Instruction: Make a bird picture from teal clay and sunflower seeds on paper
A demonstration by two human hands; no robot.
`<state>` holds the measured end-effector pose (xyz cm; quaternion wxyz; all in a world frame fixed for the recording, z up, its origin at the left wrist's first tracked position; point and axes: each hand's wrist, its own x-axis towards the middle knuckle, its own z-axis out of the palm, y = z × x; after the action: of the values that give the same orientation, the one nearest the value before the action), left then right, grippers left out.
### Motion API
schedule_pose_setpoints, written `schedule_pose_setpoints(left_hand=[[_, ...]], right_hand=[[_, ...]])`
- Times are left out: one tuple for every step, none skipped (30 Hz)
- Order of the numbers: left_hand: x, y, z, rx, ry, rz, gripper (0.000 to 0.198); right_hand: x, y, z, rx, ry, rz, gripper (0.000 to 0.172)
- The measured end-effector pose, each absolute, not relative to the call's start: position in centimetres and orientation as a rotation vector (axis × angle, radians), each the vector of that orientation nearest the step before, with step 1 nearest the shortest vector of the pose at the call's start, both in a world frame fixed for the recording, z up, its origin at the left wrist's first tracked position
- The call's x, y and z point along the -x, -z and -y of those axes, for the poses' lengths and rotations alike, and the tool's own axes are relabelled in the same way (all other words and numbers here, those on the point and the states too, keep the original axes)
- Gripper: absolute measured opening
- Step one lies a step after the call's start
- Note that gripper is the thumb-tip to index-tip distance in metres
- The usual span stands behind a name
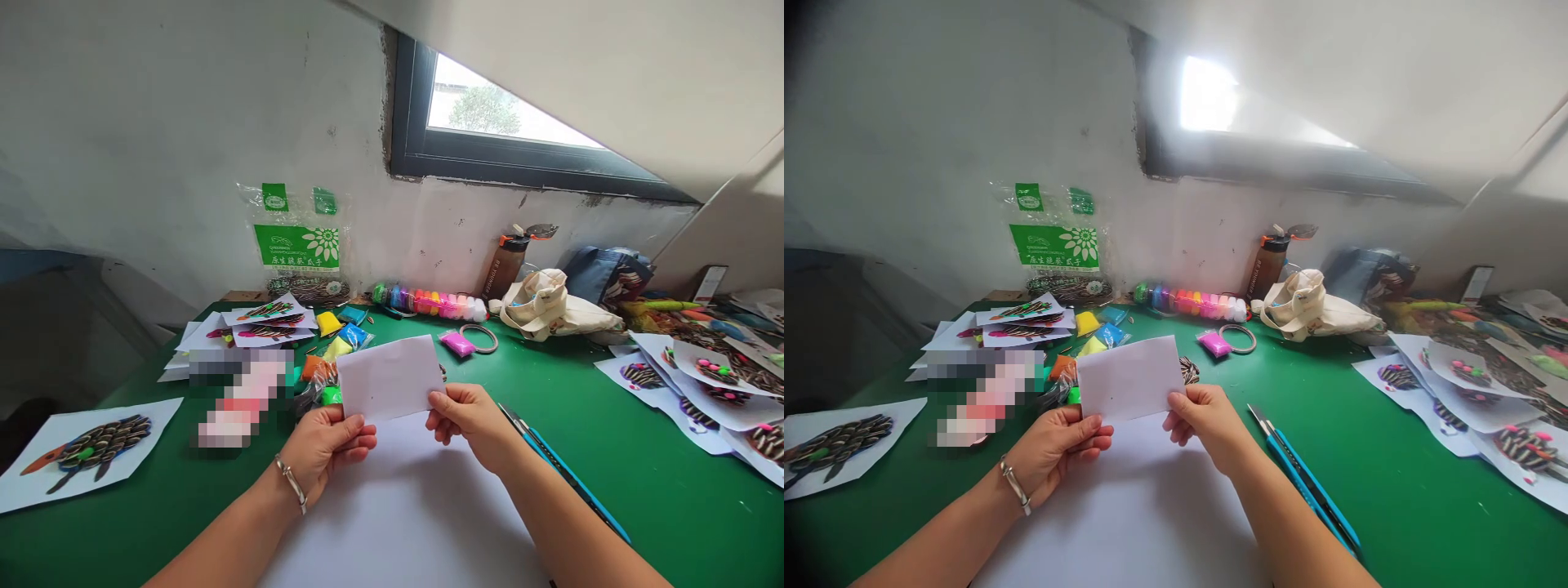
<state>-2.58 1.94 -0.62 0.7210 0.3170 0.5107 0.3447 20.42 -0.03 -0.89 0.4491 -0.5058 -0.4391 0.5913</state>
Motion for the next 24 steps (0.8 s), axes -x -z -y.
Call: schedule_pose_setpoints(left_hand=[[2.59, 0.6, -1.93, -0.692, -0.76, -1.126, 0.008], [2.6, 0.56, -1.92, -0.683, -0.76, -1.128, 0.008], [2.6, 0.51, -1.93, -0.676, -0.76, -1.13, 0.007], [2.6, 0.44, -1.94, -0.67, -0.762, -1.133, 0.007], [2.59, 0.35, -1.96, -0.666, -0.764, -1.135, 0.007], [2.57, 0.26, -1.97, -0.663, -0.767, -1.137, 0.006], [2.56, 0.16, -1.98, -0.662, -0.771, -1.138, 0.006], [2.54, 0.07, -1.98, -0.662, -0.773, -1.14, 0.006], [2.52, -0.01, -1.98, -0.663, -0.775, -1.141, 0.006], [2.5, -0.09, -1.97, -0.664, -0.776, -1.143, 0.006], [2.48, -0.15, -1.96, -0.665, -0.775, -1.143, 0.005], [2.47, -0.2, -1.95, -0.667, -0.776, -1.143, 0.005], [2.47, -0.23, -1.93, -0.668, -0.777, -1.142, 0.006], [2.47, -0.24, -1.9, -0.67, -0.779, -1.14, 0.007], [2.48, -0.22, -1.87, -0.672, -0.78, -1.138, 0.008], [2.5, -0.18, -1.84, -0.675, -0.781, -1.136, 0.01], [2.53, -0.13, -1.8, -0.678, -0.78, -1.133, 0.011], [2.56, -0.06, -1.76, -0.681, -0.777, -1.13, 0.011], [2.59, 0.01, -1.74, -0.684, -0.774, -1.125, 0.011], [2.62, 0.09, -1.72, -0.687, -0.772, -1.119, 0.011], [2.64, 0.15, -1.71, -0.689, -0.771, -1.114, 0.012], [2.65, 0.2, -1.73, -0.692, -0.77, -1.11, 0.013], [2.65, 0.24, -1.75, -0.695, -0.773, -1.108, 0.014], [2.64, 0.26, -1.78, -0.699, -0.778, -1.109, 0.016]], right_hand=[[-20.43, 0.88, 0.05, 1.25, -1.464, 1.087, 0.04], [-20.44, 0.84, 0.07, 1.25, -1.464, 1.088, 0.039], [-20.45, 0.8, 0.09, 1.25, -1.463, 1.089, 0.039], [-20.47, 0.75, 0.1, 1.249, -1.462, 1.091, 0.039], [-20.48, 0.69, 0.12, 1.245, -1.463, 1.094, 0.039], [-20.5, 0.63, 0.12, 1.241, -1.464, 1.099, 0.039], [-20.52, 0.58, 0.13, 1.237, -1.463, 1.105, 0.039], [-20.54, 0.52, 0.13, 1.233, -1.461, 1.111, 0.039], [-20.56, 0.47, 0.13, 1.229, -1.458, 1.115, 0.039], [-20.59, 0.43, 0.13, 1.227, -1.457, 1.116, 0.039], [-20.62, 0.4, 0.14, 1.224, -1.456, 1.113, 0.039], [-20.65, 0.37, 0.14, 1.221, -1.459, 1.109, 0.039], [-20.68, 0.35, 0.15, 1.218, -1.465, 1.104, 0.039], [-20.7, 0.34, 0.16, 1.215, -1.471, 1.101, 0.04], [-20.73, 0.34, 0.17, 1.215, -1.475, 1.1, 0.04], [-20.76, 0.34, 0.18, 1.218, -1.479, 1.102, 0.04], [-20.79, 0.35, 0.18, 1.224, -1.48, 1.108, 0.04], [-20.82, 0.37, 0.19, 1.232, -1.48, 1.115, 0.04], [-20.87, 0.39, 0.19, 1.241, -1.477, 1.121, 0.04], [-20.93, 0.43, 0.18, 1.253, -1.477, 1.125, 0.039], [-21.0, 0.46, 0.18, 1.265, -1.482, 1.129, 0.038], [-21.07, 0.5, 0.18, 1.274, -1.492, 1.13, 0.037], [-21.15, 0.53, 0.18, 1.278, -1.507, 1.13, 0.037], [-21.23, 0.56, 0.18, 1.274, -1.528, 1.125, 0.037]])
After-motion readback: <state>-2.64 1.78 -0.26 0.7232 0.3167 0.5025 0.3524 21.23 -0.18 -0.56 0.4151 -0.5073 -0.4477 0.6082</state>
